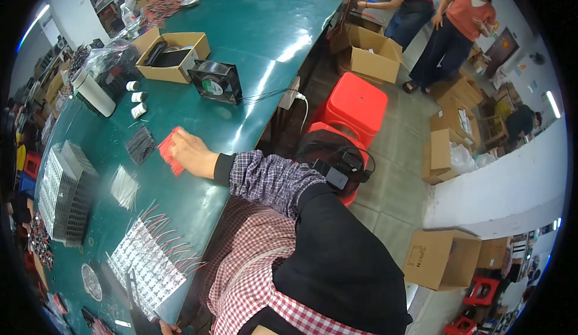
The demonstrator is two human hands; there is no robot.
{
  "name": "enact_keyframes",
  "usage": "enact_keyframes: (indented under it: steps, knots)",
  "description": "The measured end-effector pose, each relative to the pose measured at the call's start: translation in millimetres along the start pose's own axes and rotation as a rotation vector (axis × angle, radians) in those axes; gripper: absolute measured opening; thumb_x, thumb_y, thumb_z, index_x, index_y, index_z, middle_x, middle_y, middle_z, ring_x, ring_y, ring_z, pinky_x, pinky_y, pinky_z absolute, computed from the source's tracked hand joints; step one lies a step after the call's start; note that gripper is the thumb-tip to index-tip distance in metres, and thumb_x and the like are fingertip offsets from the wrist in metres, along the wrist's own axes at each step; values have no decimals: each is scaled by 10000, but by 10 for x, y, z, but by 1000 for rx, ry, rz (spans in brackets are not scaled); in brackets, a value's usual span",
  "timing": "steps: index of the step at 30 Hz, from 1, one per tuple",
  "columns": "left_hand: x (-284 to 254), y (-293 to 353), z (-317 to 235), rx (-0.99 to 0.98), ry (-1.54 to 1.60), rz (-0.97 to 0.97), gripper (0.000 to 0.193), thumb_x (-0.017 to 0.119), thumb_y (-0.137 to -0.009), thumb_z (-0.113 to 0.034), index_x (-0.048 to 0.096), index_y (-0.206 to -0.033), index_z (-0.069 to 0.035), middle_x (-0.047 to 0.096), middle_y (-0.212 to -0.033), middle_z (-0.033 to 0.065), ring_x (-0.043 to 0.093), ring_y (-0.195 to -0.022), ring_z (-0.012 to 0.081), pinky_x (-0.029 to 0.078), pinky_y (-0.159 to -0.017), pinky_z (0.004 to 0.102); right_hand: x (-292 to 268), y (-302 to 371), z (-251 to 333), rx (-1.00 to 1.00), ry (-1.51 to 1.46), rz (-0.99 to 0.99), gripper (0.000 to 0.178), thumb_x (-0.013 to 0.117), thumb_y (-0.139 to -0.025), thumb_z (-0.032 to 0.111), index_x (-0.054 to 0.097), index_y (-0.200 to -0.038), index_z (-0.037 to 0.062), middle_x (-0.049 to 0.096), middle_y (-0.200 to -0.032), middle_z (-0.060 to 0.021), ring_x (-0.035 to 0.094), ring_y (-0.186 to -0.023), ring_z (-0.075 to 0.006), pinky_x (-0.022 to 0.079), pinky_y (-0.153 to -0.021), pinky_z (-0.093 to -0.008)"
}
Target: The person solders wires onto a circuit board panel using a soldering tool, positions and straightens wires across the board by hand and with a stick, and solders more wires onto the panel.
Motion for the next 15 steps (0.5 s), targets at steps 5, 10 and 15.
enact_keyframes:
  steps: [5,10,15]
  knots:
    - [-46,-30,86,-20,62,-30,104,624,-830,-1,597,-928,-21,541,-815,89,540,-709,205,447,-671,308,-58,-92,108,12,-35,65,23,586,-721,3,570,-735,11,521,-934,-180,543,-957,-331,536,-745,-391]
    - [-16,-57,154,-35,133,-50,136,624,-823,10,590,-952,-13,550,-833,94,534,-692,195,438,-648,298,-168,-105,131,24,-30,64,15,575,-743,14,568,-750,24,540,-910,-127,543,-944,-301,523,-757,-372]
    - [52,-77,204,-45,208,-48,167,624,-816,21,582,-976,-5,559,-850,100,528,-675,186,428,-626,289,-154,-106,128,26,-36,53,16,562,-758,15,561,-745,23,552,-883,-122,549,-924,-294,523,-747,-377]
Point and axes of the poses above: each hand's wrist, its own y-axis away from the middle knuckle, its own x-axis out of the palm, z = x × y, the point moved 3 cm from there along -y, towards the middle knuckle
